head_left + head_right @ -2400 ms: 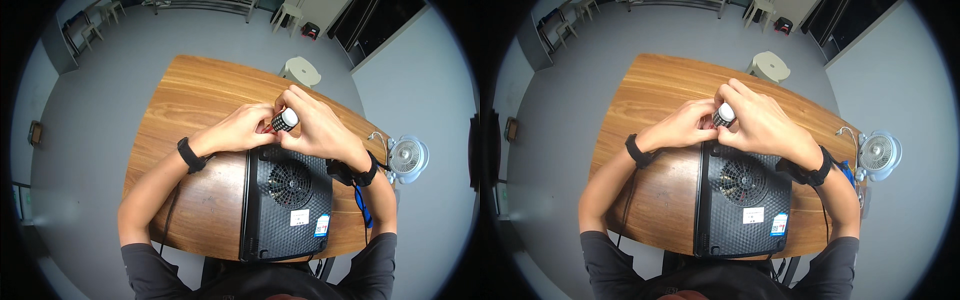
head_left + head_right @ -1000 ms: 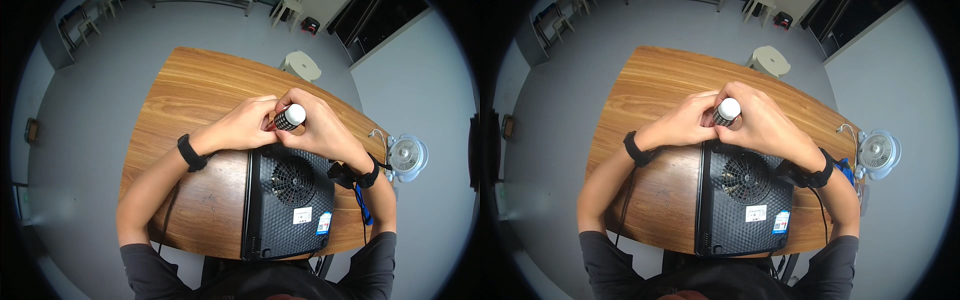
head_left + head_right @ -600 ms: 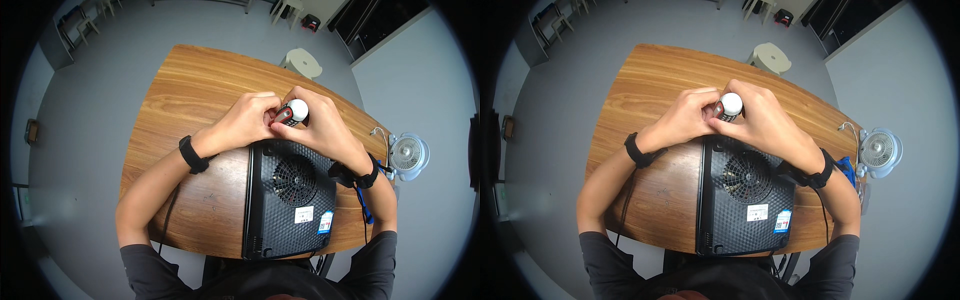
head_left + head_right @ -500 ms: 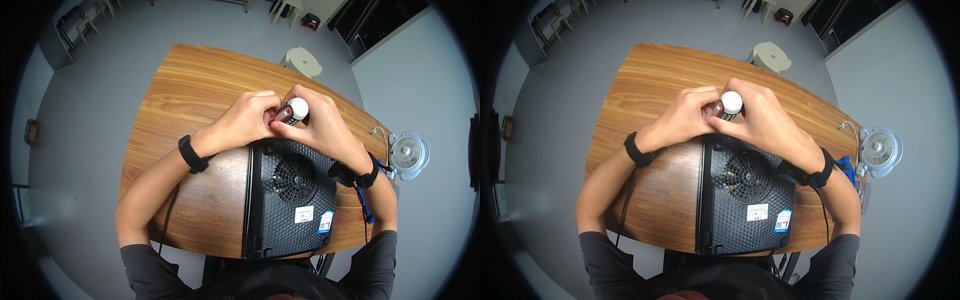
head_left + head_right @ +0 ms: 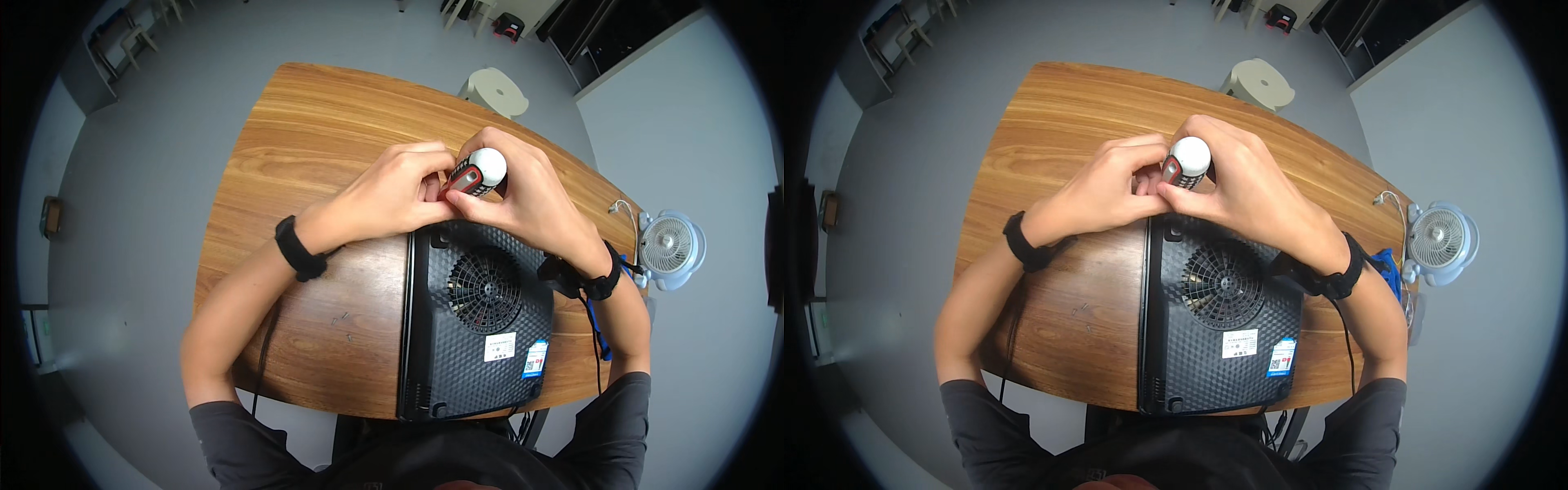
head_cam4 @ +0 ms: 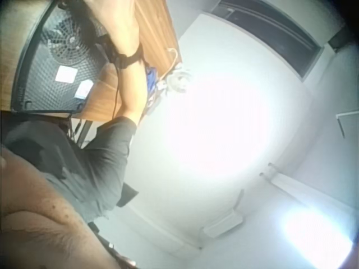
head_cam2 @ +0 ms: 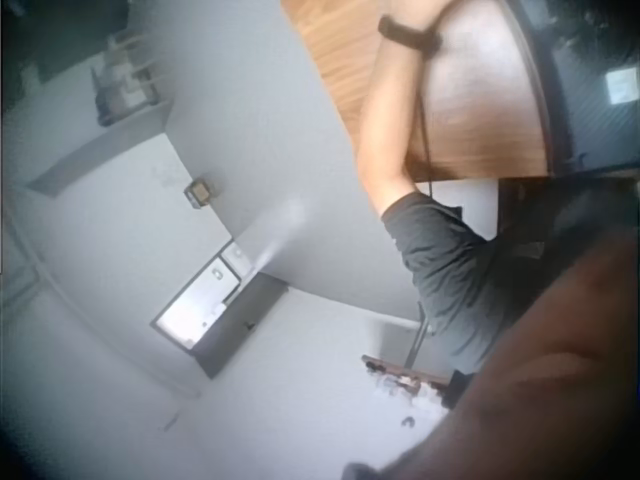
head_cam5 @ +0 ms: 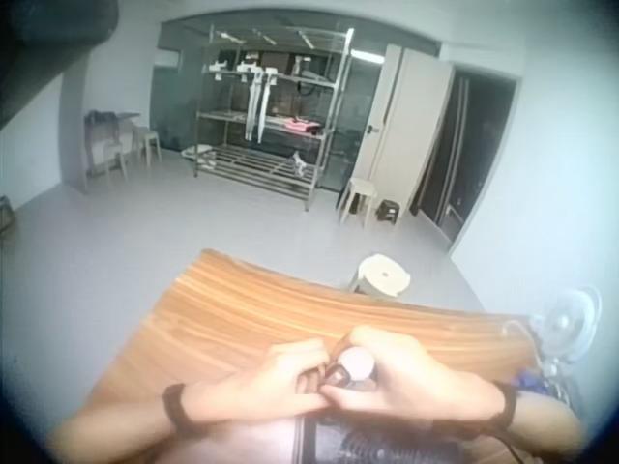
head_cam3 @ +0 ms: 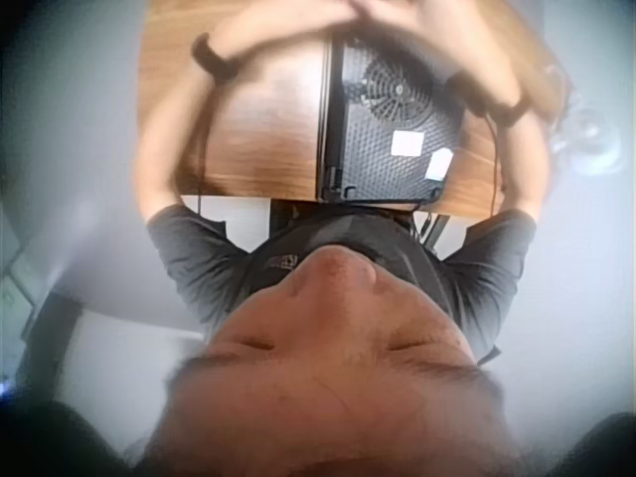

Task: The person uses a screwdriver to remove screws from the back of a black electronic device, then opens the casing to reveal internal components including a copper-colored disc. They continue to unscrew and remove internal parts, placing them on the table.

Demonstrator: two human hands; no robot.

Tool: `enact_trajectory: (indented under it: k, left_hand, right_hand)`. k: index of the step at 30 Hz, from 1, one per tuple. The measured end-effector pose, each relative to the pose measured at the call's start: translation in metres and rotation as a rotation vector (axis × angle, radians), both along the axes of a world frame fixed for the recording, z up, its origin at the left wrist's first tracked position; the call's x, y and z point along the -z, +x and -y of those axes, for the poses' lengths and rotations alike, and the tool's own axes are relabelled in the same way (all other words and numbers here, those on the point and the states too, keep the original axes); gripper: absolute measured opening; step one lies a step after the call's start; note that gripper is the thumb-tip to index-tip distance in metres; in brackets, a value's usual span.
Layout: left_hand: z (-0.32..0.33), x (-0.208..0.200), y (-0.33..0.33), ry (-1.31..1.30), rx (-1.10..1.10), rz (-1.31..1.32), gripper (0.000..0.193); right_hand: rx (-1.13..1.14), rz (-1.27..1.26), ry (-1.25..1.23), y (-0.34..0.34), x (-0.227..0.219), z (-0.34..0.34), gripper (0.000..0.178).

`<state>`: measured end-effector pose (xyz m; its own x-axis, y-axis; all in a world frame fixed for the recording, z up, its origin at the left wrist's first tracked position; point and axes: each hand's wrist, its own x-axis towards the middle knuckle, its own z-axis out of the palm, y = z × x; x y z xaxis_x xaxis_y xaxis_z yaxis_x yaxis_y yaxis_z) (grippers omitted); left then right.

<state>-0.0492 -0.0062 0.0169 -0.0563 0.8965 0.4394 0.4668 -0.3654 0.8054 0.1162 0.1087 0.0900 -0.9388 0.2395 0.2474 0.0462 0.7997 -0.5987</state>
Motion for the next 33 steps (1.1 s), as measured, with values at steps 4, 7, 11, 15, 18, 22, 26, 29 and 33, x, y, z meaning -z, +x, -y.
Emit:
enact_trajectory:
  k: [4, 7, 11, 15, 18, 22, 26, 29, 33]
  left_hand:
    - [-0.001, -0.006, -0.007, -0.096, 0.055, -0.060, 0.028]
    - [-0.004, -0.003, -0.004, 0.009, -0.052, -0.081, 0.034]
    - [-0.007, 0.004, 0.005, 0.117, -0.142, -0.137, 0.035]
    - [-0.002, -0.001, 0.001, -0.022, 0.013, -0.095, 0.032]
    - [-0.002, 0.003, -0.009, -0.134, 0.085, -0.076, 0.030]
    - [-0.006, 0.003, -0.006, -0.062, 0.063, -0.086, 0.027]
    - [-0.010, 0.006, 0.001, -0.040, -0.039, -0.164, 0.032]
    - [-0.010, 0.005, 0.001, 0.011, -0.019, -0.119, 0.032]
    - [0.000, -0.006, -0.002, -0.311, 0.079, -0.134, 0.033]
  right_hand:
    - [-0.023, 0.000, 0.048, 0.001, -0.001, -0.003, 0.036]
    - [0.022, 0.061, 0.079, 0.000, -0.013, 0.001, 0.038]
    - [0.090, 0.158, 0.020, -0.004, -0.019, 0.005, 0.041]
    - [0.052, 0.058, -0.010, -0.001, -0.005, 0.001, 0.044]
    - [0.031, 0.033, 0.081, 0.003, -0.009, 0.000, 0.043]
    - [0.054, 0.045, 0.170, 0.001, -0.014, -0.001, 0.042]
    - [0.157, 0.211, 0.090, -0.003, -0.023, 0.005, 0.041]
    - [0.088, 0.099, 0.071, -0.001, -0.019, 0.002, 0.041]
    - [-0.080, -0.026, 0.126, 0.006, -0.012, 0.000, 0.039]
